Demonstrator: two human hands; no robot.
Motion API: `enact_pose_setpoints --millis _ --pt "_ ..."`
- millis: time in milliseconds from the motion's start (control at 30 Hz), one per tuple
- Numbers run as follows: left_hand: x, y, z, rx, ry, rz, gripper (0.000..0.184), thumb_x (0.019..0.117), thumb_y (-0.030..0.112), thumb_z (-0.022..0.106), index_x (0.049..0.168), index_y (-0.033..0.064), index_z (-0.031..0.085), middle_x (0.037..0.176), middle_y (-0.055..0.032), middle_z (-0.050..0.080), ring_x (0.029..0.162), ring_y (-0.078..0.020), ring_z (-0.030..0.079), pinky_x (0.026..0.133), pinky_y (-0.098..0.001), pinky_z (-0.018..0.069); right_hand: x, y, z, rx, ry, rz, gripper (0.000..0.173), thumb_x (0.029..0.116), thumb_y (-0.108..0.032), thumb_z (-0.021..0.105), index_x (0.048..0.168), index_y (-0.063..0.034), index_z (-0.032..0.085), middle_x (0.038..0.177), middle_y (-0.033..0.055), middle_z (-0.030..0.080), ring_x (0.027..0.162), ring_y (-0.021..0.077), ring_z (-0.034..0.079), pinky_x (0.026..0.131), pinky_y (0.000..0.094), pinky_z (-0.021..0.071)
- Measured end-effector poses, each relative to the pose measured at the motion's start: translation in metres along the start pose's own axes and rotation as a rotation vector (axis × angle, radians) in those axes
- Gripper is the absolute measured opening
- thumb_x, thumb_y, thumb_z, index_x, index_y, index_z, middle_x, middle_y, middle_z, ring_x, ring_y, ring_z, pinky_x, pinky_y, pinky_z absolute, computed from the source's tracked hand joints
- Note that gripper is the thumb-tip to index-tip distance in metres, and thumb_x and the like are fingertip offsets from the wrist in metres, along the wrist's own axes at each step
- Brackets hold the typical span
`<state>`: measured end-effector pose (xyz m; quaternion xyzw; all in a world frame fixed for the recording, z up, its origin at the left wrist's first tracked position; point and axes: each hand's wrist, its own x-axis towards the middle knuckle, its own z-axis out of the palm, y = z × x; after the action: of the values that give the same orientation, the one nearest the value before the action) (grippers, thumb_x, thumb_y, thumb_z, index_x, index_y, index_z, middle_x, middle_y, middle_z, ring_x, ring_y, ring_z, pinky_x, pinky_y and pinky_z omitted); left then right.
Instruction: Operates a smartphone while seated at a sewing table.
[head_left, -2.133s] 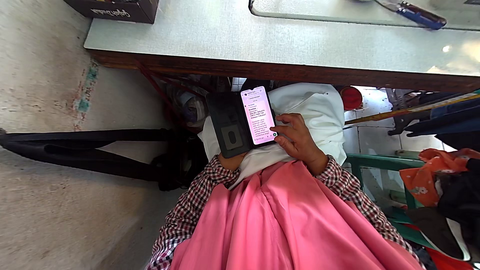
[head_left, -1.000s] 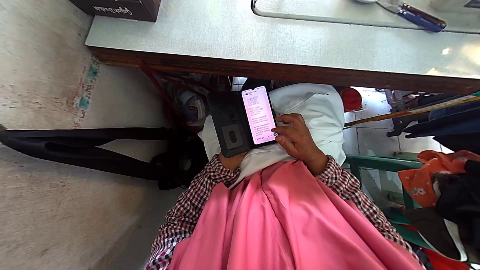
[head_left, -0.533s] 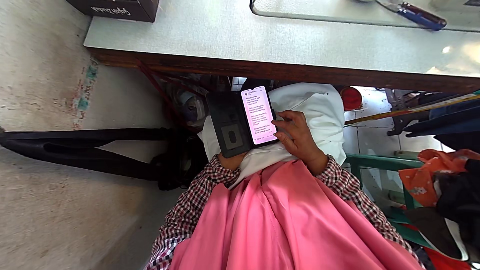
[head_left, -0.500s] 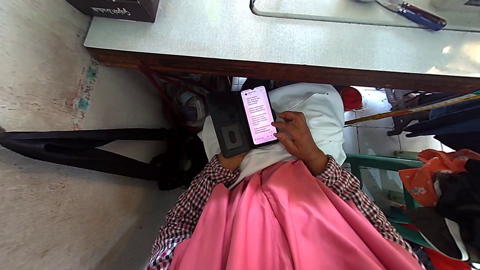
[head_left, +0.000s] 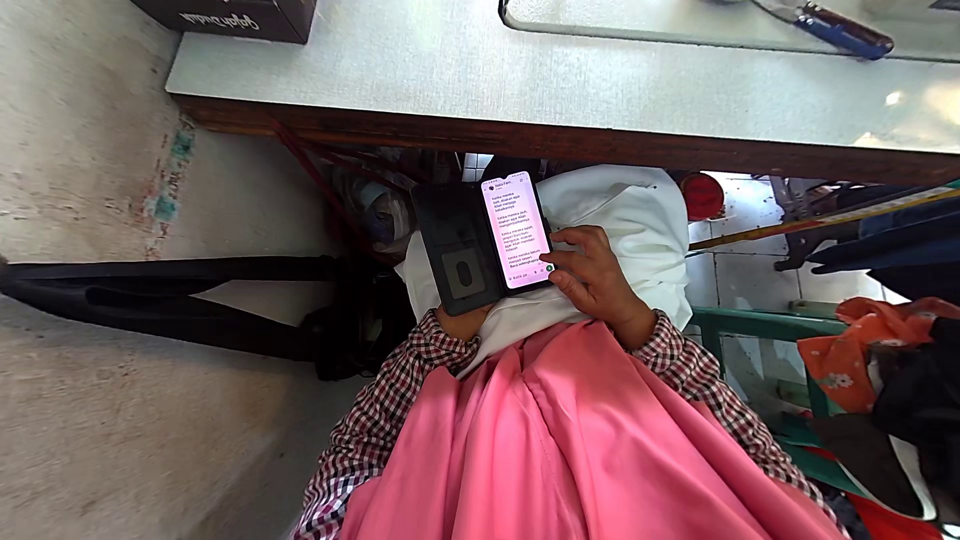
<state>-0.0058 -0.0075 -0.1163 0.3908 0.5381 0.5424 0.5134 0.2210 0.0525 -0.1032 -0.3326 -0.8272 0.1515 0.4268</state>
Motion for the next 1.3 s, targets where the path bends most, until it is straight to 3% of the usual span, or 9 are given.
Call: enact_pose_setpoints --millis 133,333,467,567,800,900,1033,1200,1300 --pt "0.0 -0.001 -0.001 -0.073 -0.014 -0.028 0.025 0.0784 -0.013 0.069 0.095 0.0044 0.063 0.083 0.0086 0.068 0.084 0.0028 0.065 0.079 -0.0168 0.0532 0.002 0.0 0.001 -0.015 -0.028 0.063 0.041 0.1056 -0.037 0.05 0.107 -0.0058 0.077 0.122 0.0209 0.065 0.12 0.0326 0.057 0.106 0.0418 0.0445" --pt "0.0 0.005 -0.001 0.277 0.022 -0.027 0.02 0.0779 -0.009 0.075 0.095 -0.008 0.064 0.082 0.0009 0.067 0.081 0.0033 0.062 0.079 -0.015 0.0498 0.005 -0.001 0.003 -0.095 -0.051 0.164 0.053 0.1066 -0.043 0.046 0.131 -0.0019 0.068 0.132 0.0246 0.06 0.12 0.0373 0.057 0.104 0.0463 0.0457" --pt "0.002 0.004 -0.004 0.345 -0.021 -0.026 0.021 0.0783 -0.005 0.077 0.096 -0.0074 0.065 0.083 0.0001 0.068 0.082 0.0036 0.062 0.08 -0.015 0.0497 0.002 0.0 0.002 -0.05 -0.026 0.129 0.048 0.106 -0.041 0.049 0.122 -0.0027 0.072 0.128 0.0233 0.061 0.12 0.0334 0.057 0.105 0.0419 0.0462" --pt "0.0 0.001 -0.002 0.238 0.025 -0.032 0.022 0.0774 -0.01 0.075 0.096 -0.006 0.063 0.083 0.0025 0.067 0.083 0.0039 0.063 0.08 -0.0147 0.0505 0.001 -0.001 0.001 -0.015 -0.019 0.06 0.045 0.1055 -0.041 0.05 0.115 -0.0042 0.074 0.125 0.0217 0.062 0.12 0.0311 0.057 0.105 0.0397 0.0454" --pt "0.0 0.002 -0.002 0.249 0.007 -0.046 0.021 0.0789 -0.009 0.073 0.096 -0.0059 0.063 0.082 0.002 0.066 0.082 0.0035 0.062 0.078 -0.0149 0.05 0.001 -0.003 0.001 -0.051 -0.14 0.005 0.047 0.1052 -0.046 0.046 0.112 -0.012 0.078 0.129 0.0201 0.064 0.123 0.0366 0.057 0.106 0.0483 0.0445" --pt "0.0 0.003 -0.001 0.158 0.015 -0.049 0.02 0.0793 -0.012 0.07 0.095 -0.0025 0.062 0.081 0.0052 0.066 0.082 0.0046 0.063 0.078 -0.0143 0.0507 0.001 -0.002 0.0 -0.038 -0.105 -0.003 0.049 0.1058 -0.046 0.045 0.111 -0.0104 0.077 0.128 0.0203 0.064 0.123 0.0354 0.056 0.107 0.0463 0.0441" --pt "-0.002 0.011 0.002 0.451 0.051 -0.087 0.021 0.081 -0.005 0.075 0.098 -0.011 0.064 0.084 -0.0043 0.066 0.082 0.0011 0.06 0.079 -0.0164 0.0476 0.0 -0.001 0.0 -0.011 -0.054 -0.006 0.048 0.1062 -0.045 0.046 0.106 -0.0079 0.077 0.125 0.0207 0.065 0.121 0.0339 0.057 0.106 0.0439 0.0442" --pt "0.0 0.006 0.0 0.5 0.056 -0.066 0.026 0.079 -0.001 0.08 0.099 -0.0108 0.065 0.086 -0.0075 0.068 0.083 -0.0012 0.062 0.081 -0.0196 0.0495 -0.001 0.0 -0.002 0.013 -0.004 -0.038 0.047 0.1069 -0.042 0.046 0.1 -0.0067 0.076 0.118 0.0187 0.066 0.118 0.0298 0.058 0.105 0.0394 0.0453" --pt "0.0 0.006 0.0 0.441 0.042 -0.045 0.023 0.0798 -0.003 0.078 0.098 -0.0097 0.065 0.085 -0.0038 0.067 0.083 0.0022 0.062 0.08 -0.016 0.0492 -0.002 -0.001 -0.003 0.016 0.015 -0.065 0.047 0.1069 -0.041 0.046 0.097 -0.0065 0.077 0.112 0.0176 0.068 0.113 0.0285 0.06 0.102 0.0379 0.0464"
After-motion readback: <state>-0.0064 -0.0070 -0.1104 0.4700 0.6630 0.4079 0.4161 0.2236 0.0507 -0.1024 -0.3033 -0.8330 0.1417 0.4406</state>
